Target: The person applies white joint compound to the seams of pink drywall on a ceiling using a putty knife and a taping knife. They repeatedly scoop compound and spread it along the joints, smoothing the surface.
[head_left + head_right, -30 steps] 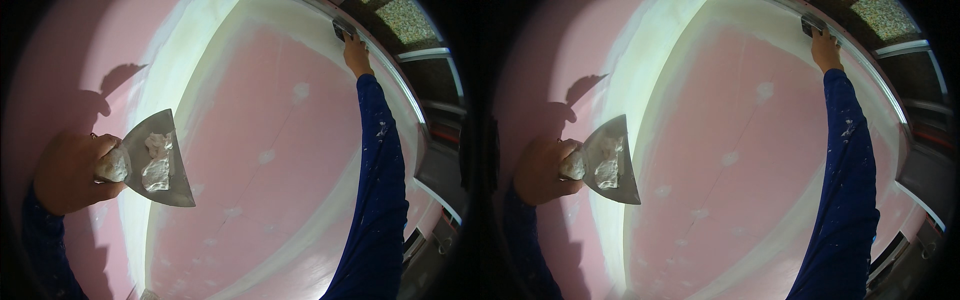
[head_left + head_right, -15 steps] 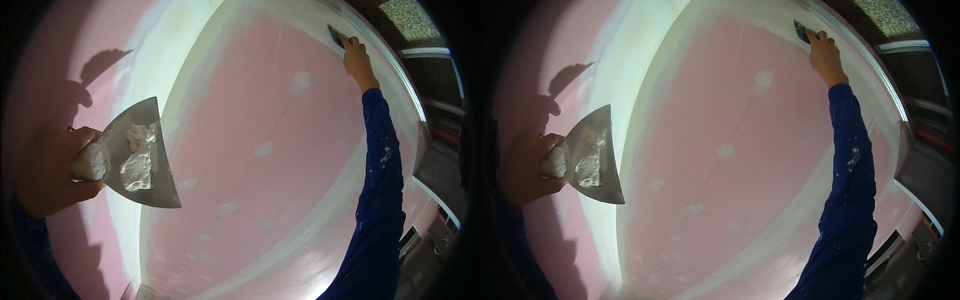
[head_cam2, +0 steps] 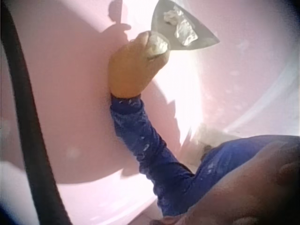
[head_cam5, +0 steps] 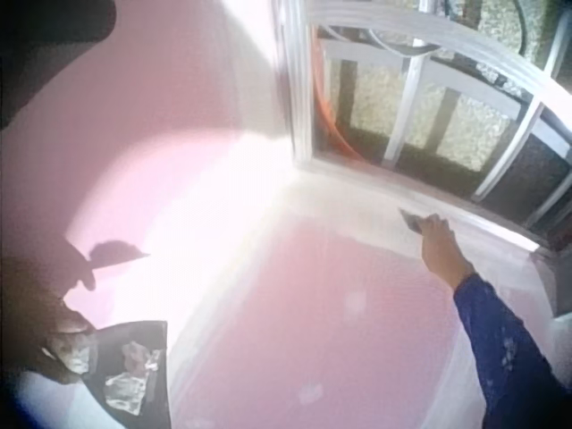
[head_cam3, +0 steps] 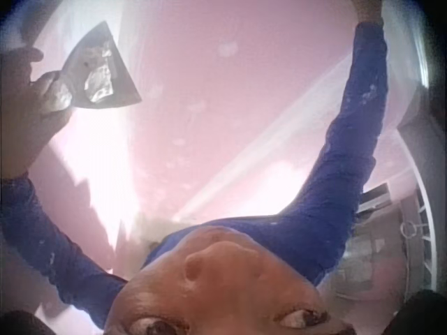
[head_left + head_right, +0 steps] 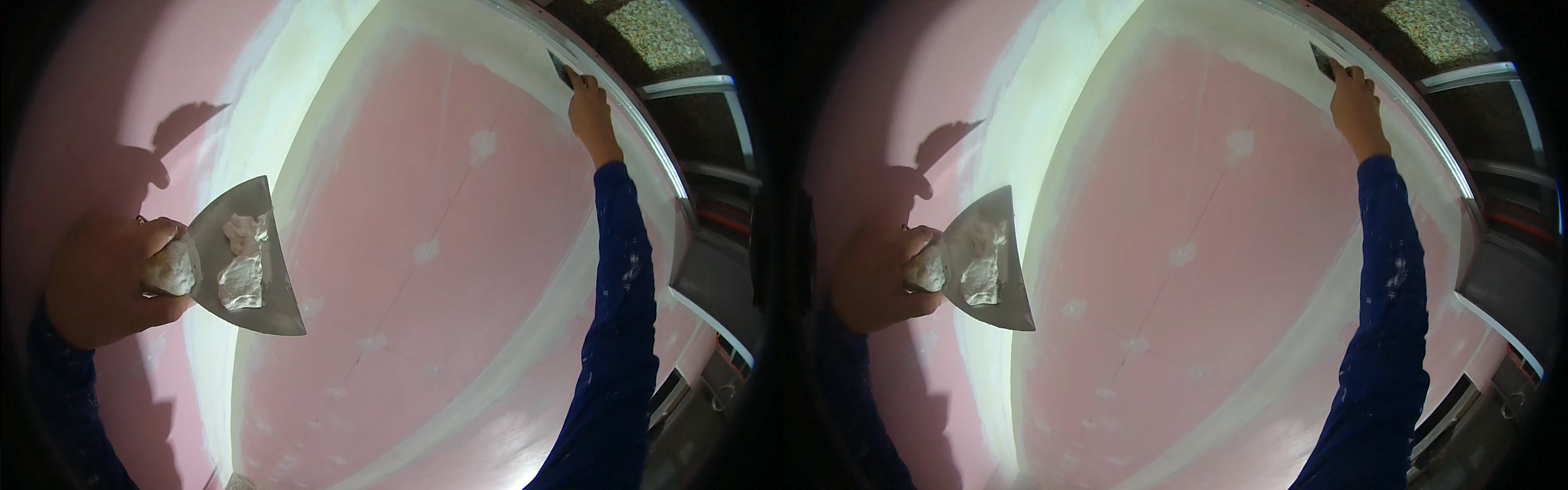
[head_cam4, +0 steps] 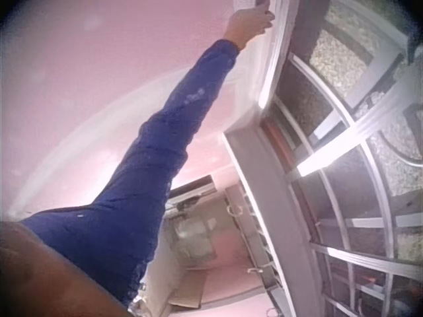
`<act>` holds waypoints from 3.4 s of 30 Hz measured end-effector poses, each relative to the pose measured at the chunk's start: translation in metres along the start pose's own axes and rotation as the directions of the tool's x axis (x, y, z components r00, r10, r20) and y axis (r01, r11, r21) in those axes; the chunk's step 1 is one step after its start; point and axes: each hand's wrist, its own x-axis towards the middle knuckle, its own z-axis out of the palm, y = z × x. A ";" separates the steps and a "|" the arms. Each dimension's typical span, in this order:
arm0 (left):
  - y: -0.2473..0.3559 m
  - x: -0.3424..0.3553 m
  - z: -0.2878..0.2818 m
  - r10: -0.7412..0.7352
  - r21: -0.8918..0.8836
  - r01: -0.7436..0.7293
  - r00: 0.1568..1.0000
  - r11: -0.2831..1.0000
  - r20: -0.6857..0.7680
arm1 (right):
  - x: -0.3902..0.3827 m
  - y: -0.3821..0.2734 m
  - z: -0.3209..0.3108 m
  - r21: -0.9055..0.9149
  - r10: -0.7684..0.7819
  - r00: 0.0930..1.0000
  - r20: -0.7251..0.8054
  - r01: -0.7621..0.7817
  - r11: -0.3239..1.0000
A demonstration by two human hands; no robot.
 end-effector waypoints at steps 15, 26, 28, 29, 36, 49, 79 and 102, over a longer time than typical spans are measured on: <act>-0.004 -0.001 0.011 0.001 0.076 0.010 0.990 0.997 -0.140 | 0.021 0.060 0.011 0.013 0.019 1.000 0.012 -0.019 1.000; -0.006 -0.003 0.015 0.021 0.052 -0.014 0.989 0.999 -0.145 | 0.053 -0.021 0.023 -0.134 0.055 0.998 0.032 -0.050 0.990; -0.006 -0.004 0.013 0.055 0.075 -0.045 0.989 0.996 -0.136 | 0.055 -0.022 0.026 -0.130 0.070 0.997 0.034 -0.065 0.989; -0.006 -0.004 0.011 0.029 0.050 -0.024 0.994 0.998 -0.101 | 0.056 -0.021 0.028 -0.133 0.088 0.995 0.035 -0.083 0.988; -0.003 -0.002 0.006 -0.021 -0.043 0.020 0.999 0.999 -0.043 | 0.060 -0.019 0.029 -0.116 0.121 0.988 0.092 -0.110 0.987; -0.005 -0.005 0.009 0.043 0.055 -0.037 0.993 0.998 -0.112 | -0.037 -0.080 -0.005 -0.120 -0.080 0.985 0.152 0.098 0.988; -0.007 -0.002 -0.001 0.033 0.213 -0.041 0.999 0.976 0.037 | -0.055 0.076 0.042 -0.107 -0.020 0.997 0.078 0.028 0.994; -0.016 -0.002 0.006 0.068 0.141 -0.067 0.998 0.988 0.000 | 0.017 0.088 0.050 -0.169 0.126 0.988 0.085 -0.111 0.979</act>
